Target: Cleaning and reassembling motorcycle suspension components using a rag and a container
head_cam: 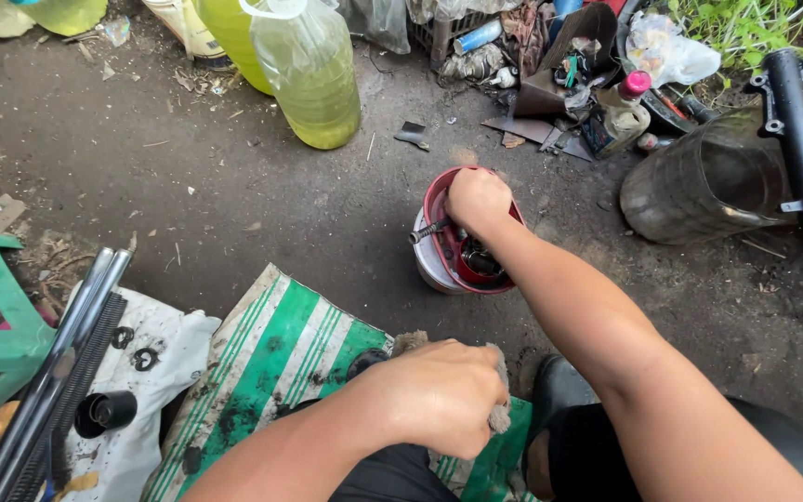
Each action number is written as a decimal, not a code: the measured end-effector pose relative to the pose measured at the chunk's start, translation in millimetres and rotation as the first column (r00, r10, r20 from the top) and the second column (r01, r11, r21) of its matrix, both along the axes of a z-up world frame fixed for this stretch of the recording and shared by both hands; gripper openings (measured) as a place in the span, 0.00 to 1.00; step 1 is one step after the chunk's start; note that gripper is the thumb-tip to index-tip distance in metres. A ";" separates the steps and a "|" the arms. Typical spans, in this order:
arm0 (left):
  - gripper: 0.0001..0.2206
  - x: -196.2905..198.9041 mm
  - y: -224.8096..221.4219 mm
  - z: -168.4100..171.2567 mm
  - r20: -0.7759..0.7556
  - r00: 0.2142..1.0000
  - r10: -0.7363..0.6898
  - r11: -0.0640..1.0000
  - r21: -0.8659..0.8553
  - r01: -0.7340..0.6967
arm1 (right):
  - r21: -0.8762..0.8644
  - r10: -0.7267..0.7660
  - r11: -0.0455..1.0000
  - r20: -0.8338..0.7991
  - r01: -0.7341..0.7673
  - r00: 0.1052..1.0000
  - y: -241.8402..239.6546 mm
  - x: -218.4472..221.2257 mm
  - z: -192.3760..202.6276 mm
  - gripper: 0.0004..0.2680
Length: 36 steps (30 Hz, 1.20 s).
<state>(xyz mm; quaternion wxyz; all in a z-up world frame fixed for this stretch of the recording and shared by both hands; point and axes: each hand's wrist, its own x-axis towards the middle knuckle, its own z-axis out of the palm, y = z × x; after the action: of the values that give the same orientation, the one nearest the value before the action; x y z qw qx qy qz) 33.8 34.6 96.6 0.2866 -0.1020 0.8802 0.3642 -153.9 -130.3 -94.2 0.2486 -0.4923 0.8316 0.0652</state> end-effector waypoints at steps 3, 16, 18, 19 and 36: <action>0.17 3.6 2.0 -14.2 -0.083 0.995 0.051 0.998 -0.043 -0.055 | -0.061 -0.099 0.993 0.098 0.106 0.990 4.7 -7.3 3.4 0.14; 0.22 40.4 -47.6 34.7 -0.138 0.737 0.661 0.668 -0.340 -0.662 | -0.094 0.170 0.846 0.980 0.524 -0.099 110.8 -89.5 127.5 0.06; 0.25 47.2 -52.5 40.9 -0.169 0.668 0.725 0.601 -0.318 -0.733 | -0.118 0.235 0.867 0.954 0.483 -0.188 138.9 -96.1 147.5 0.05; 0.26 49.1 -52.8 47.6 -0.181 0.651 0.737 0.579 -0.327 -0.747 | -0.145 0.282 0.860 0.934 0.490 -0.218 149.8 -100.1 150.1 0.08; 0.28 57.7 -100.7 -46.3 0.302 -0.096 0.949 -0.305 0.952 -0.025 | -0.227 0.364 0.774 0.924 0.592 -0.121 188.0 -75.0 128.2 0.14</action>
<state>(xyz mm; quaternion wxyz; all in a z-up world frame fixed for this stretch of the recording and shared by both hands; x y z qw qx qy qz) 91.4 -66.1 50.3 -0.4272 -0.2614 0.2211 0.8369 -228.9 57.6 34.0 0.6092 -0.3321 0.3669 -0.6197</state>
